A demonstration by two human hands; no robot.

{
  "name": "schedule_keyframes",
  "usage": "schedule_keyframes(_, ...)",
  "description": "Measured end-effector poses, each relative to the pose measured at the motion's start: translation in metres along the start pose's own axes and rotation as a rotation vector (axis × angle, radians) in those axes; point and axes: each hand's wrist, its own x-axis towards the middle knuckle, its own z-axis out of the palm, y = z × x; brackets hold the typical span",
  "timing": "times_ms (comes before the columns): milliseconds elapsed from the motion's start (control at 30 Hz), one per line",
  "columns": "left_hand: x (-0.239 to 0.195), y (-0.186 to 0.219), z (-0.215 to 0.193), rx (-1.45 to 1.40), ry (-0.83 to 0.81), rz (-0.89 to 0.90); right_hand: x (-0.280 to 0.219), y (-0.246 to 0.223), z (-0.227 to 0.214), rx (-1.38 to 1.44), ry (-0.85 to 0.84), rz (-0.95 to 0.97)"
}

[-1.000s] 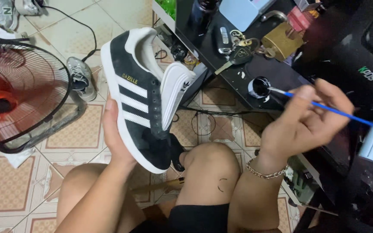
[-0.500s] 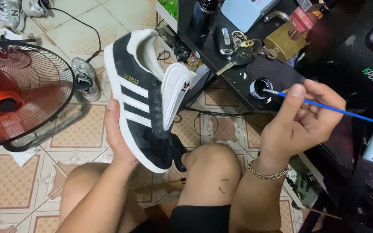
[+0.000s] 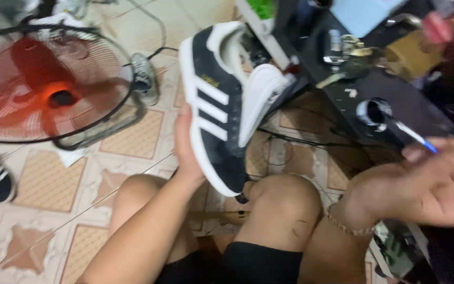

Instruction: The person paints the black suede sections of a white and black sneaker using a small blue paintbrush. They repeatedly dip the brush into a small container of black paint and apply it to the shoe's upper and toe box areas.

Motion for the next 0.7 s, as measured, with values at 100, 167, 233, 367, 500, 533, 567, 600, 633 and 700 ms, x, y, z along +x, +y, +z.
schedule_keyframes(100, 0.001, 0.002, 0.004, 0.11, -0.068, 0.082, -0.029, -0.032, 0.021, 0.176, 0.056, 0.058)
schedule_keyframes(167, -0.001, 0.003, 0.01, 0.041, -0.132, 0.078, -0.05, -0.045, 0.037, 0.192, -0.062, 0.016)
schedule_keyframes(233, -0.004, 0.01, 0.02, -0.027, -0.155, 0.073, -0.067, -0.052, 0.051, 0.242, -0.141, 0.021)
schedule_keyframes(367, -0.004, 0.011, 0.022, 0.035, -0.202, 0.151, -0.09, -0.051, 0.061, 0.355, -0.277, 0.082)
schedule_keyframes(500, -0.005, 0.013, 0.025, -0.021, -0.205, 0.12, -0.101, -0.049, 0.059, 0.367, -0.301, 0.12)
schedule_keyframes(533, -0.005, 0.012, 0.023, -0.042, -0.195, 0.099, -0.1, -0.05, 0.057, 0.368, -0.349, 0.114)
schedule_keyframes(567, -0.005, 0.01, 0.022, -0.064, -0.186, 0.077, -0.1, -0.051, 0.055, 0.37, -0.397, 0.108)
schedule_keyframes(600, -0.005, 0.011, 0.022, -0.065, -0.185, 0.077, -0.1, -0.051, 0.053, 0.369, -0.399, 0.109)
schedule_keyframes(633, -0.006, 0.012, 0.023, -0.031, -0.184, 0.103, -0.1, -0.051, 0.05, 0.362, -0.452, 0.102)
schedule_keyframes(700, -0.007, 0.013, 0.023, 0.002, -0.181, 0.128, -0.1, -0.051, 0.05, 0.356, -0.507, 0.1)
